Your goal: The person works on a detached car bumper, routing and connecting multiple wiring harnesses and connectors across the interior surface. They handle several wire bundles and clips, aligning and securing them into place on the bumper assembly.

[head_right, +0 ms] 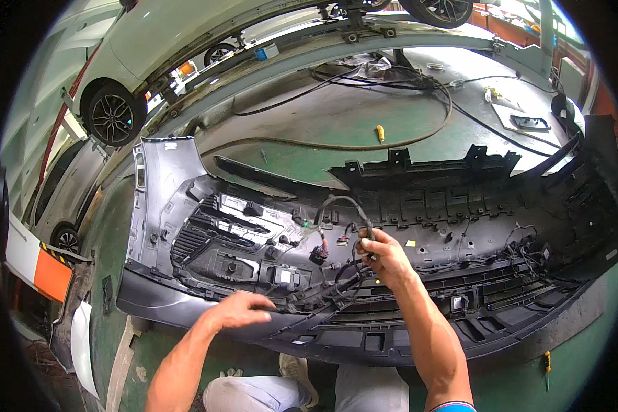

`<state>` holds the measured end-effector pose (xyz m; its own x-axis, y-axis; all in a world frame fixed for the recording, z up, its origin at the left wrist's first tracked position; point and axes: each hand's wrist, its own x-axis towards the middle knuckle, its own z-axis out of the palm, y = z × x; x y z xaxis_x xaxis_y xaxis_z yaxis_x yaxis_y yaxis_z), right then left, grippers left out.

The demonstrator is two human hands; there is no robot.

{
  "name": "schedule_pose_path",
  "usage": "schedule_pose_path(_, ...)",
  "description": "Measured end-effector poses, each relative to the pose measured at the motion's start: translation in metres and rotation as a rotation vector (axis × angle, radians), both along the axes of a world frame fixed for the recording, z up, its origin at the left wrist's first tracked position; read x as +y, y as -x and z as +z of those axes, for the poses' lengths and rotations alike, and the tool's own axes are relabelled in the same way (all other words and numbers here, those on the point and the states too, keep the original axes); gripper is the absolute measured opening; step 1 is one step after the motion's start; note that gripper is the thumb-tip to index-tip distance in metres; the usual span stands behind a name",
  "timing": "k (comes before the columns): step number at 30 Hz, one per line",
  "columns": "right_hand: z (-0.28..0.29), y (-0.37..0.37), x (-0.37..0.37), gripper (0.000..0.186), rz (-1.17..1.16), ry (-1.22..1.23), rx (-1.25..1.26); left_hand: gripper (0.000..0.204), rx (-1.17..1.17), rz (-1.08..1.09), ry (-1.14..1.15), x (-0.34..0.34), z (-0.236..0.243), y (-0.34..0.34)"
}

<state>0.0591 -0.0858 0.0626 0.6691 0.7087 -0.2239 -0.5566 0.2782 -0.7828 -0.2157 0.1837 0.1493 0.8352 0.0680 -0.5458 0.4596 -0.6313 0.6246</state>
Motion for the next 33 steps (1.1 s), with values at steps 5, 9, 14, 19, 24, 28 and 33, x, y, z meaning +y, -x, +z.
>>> schedule_pose_path(5,-0.006,0.003,-0.001,0.019,0.041,-0.120,0.079,0.052,0.355,-0.289,0.204,-0.045,-0.044,-0.016)
schedule_pose_path(9,-0.004,-0.002,0.010,0.019,0.133,-0.059,0.058,0.055,0.217,-0.231,-0.127,-0.057,-0.073,-0.042)
schedule_pose_path(14,-0.002,-0.007,0.016,0.022,0.281,-0.098,0.056,0.101,0.021,0.295,-0.108,-0.032,-0.097,-0.070)
schedule_pose_path(19,0.001,-0.011,0.034,0.022,0.366,-0.047,0.027,0.041,-0.109,0.381,0.557,-0.024,-0.103,-0.077)
schedule_pose_path(24,0.007,-0.017,0.067,0.038,0.399,0.090,-0.143,0.034,-0.065,0.447,0.323,0.002,-0.073,-0.055)
schedule_pose_path(28,0.000,-0.022,0.097,0.050,0.452,0.119,-0.382,0.024,-0.245,0.747,0.290,0.040,-0.051,-0.022)
schedule_pose_path(33,-0.043,-0.020,0.116,0.059,0.384,0.352,-0.957,0.026,-0.302,0.894,-0.073,0.064,-0.028,0.020)
